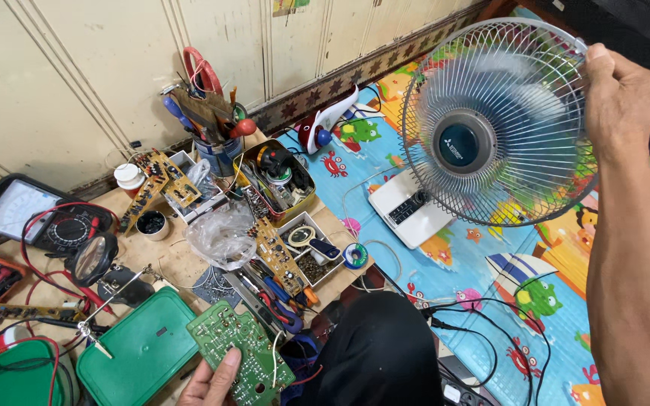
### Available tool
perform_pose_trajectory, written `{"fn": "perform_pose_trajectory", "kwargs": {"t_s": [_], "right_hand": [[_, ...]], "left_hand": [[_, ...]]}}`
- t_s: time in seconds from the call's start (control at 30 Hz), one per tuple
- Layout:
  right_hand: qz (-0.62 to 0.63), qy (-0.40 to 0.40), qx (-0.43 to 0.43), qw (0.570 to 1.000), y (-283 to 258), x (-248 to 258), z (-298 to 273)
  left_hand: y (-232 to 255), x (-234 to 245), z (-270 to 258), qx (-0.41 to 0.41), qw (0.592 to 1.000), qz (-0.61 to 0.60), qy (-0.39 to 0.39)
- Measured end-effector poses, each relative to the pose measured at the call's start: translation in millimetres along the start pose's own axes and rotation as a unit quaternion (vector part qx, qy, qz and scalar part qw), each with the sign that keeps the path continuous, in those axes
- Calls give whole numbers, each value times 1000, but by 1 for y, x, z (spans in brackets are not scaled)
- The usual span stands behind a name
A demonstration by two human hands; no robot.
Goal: The person holds a green circuit board and uses a magnifying glass to inspect its components. They then use a soldering iron to work on the board, occasionally adjusting the board's position and using a fan to cool it.
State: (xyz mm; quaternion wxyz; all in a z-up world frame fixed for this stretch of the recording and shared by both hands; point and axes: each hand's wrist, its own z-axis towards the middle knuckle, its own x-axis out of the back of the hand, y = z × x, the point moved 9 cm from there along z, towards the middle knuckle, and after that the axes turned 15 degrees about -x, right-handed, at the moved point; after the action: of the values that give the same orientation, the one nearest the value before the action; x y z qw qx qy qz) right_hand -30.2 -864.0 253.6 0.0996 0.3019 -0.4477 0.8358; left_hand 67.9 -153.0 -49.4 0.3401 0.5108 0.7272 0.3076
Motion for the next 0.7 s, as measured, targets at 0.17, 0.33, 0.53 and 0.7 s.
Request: {"fn": "perform_pose_trajectory", "kwargs": {"t_s": [0.17,0.33,0.53,0.7], "right_hand": [[-35,5,54,998,5,-3,3],[-129,70,20,989,18,5,15],[-108,70,2,992,6,10,1],[-109,46,40,992,-7,13,-7]], "left_hand": [[7,0,-4,-35,999,-7,0],[2,9,8,-66,998,16,-7],[-1,12,12,-45,999,20,-8],[13,-3,-3,-3,1000,-23,0]]}}
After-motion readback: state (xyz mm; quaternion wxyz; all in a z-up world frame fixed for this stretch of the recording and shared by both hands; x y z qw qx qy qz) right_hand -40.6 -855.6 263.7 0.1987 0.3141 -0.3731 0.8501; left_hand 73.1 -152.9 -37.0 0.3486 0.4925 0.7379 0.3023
